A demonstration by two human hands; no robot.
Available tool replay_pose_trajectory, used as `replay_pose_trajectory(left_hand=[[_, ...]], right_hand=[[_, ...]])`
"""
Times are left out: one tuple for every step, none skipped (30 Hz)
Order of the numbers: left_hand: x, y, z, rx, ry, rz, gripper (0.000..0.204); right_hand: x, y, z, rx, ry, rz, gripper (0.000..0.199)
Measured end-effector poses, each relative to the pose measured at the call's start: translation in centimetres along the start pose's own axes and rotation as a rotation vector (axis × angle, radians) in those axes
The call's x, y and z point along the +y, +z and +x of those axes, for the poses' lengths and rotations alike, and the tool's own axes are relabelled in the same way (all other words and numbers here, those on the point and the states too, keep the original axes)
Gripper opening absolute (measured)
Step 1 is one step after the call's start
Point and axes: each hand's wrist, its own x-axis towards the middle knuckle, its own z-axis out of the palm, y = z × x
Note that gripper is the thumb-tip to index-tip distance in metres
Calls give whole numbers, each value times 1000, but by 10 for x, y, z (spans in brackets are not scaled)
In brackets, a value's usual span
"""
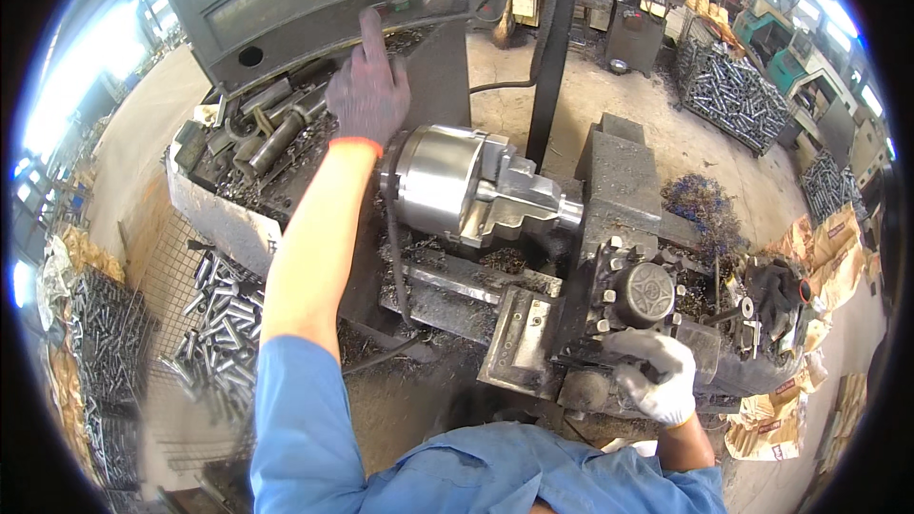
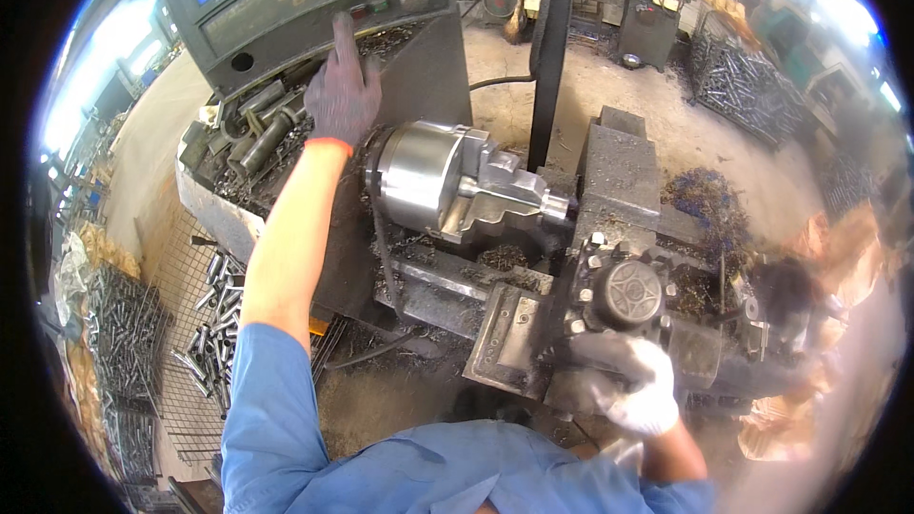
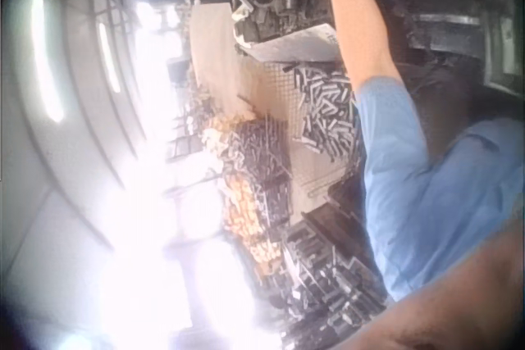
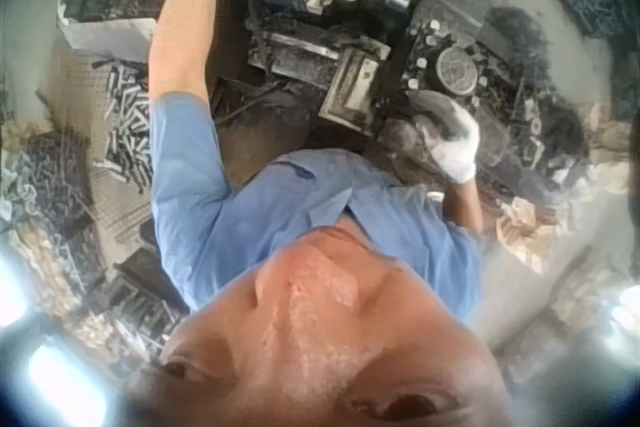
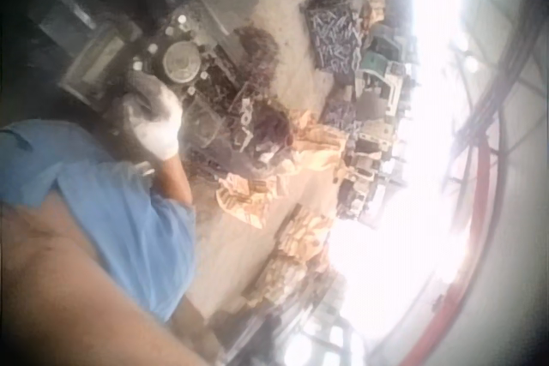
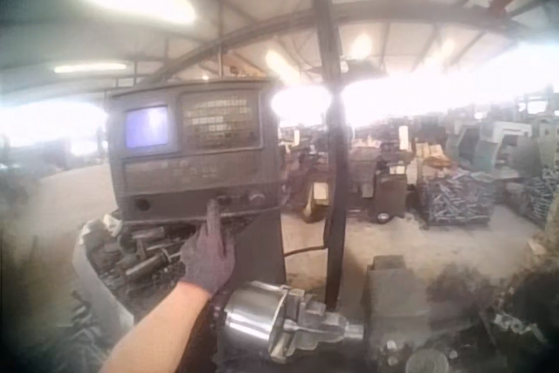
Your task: The person repeatedly loads cylindrical metal tubes into a lathe chuck, secures them, and removes them after machining. The person places the processed tubes into a wire basket. The cycle repeats continuously throughout the clip.
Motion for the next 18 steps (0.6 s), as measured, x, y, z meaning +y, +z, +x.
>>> replay_pose_trajectory(left_hand=[[5, 5, 23, -97, -54, 51, 84], [11, 6, 38, -188, -102, 100, 85], [17, 3, 46, -180, -90, 78, 85], [21, -2, 48, -164, -79, 61, 85], [22, -10, 38, -230, -115, 52, 85], [21, -18, 24, -224, -156, -97, 80], [19, -23, -6, -107, -115, -173, 75], [12, -28, -44, 16, -88, -230, 70], [-7, -34, -97, 124, 164, -240, 58], [-23, -42, -164, 129, 170, -295, 45], [-45, -52, -243, -52, 147, -319, 32], [-66, -66, -325, -257, -24, -345, 29], [-86, -88, -416, -505, -370, -348, 32], [-105, -120, -512, -485, -801, -519, 36], [-105, -161, -612, -143, -1195, -509, 40], [-106, -210, -716, 144, -1613, -624, 42], [-69, -280, -811, 46, -1707, -20, 37], [-34, -341, -909, -309, -1905, 597, 33]], right_hand=[[1, -2, -5, 17, 5, -15, 30], [0, -2, -11, 12, 74, -45, 30], [-1, -3, -15, -21, 87, -15, 32], [-2, -1, -20, -34, 201, 26, 35], [-3, 1, -23, -73, 277, 71, 37], [-4, 7, -25, -84, 316, 92, 40], [-3, 17, -25, -113, 311, 113, 42], [-2, 30, -24, -127, 290, 183, 47], [0, 45, -24, -209, 330, 244, 41], [4, 64, -21, -302, 390, 275, 38], [11, 90, -18, -405, 417, 308, 34], [20, 121, -14, -506, 310, 386, 29], [28, 157, -12, -595, 206, 397, 30], [34, 193, -13, -683, 201, 488, 31], [35, 231, -19, -778, 231, 580, 31], [39, 271, -29, -870, 250, 558, 31], [27, 296, -37, -967, 250, 540, 32], [23, 333, -52, -1062, 257, 534, 33]])
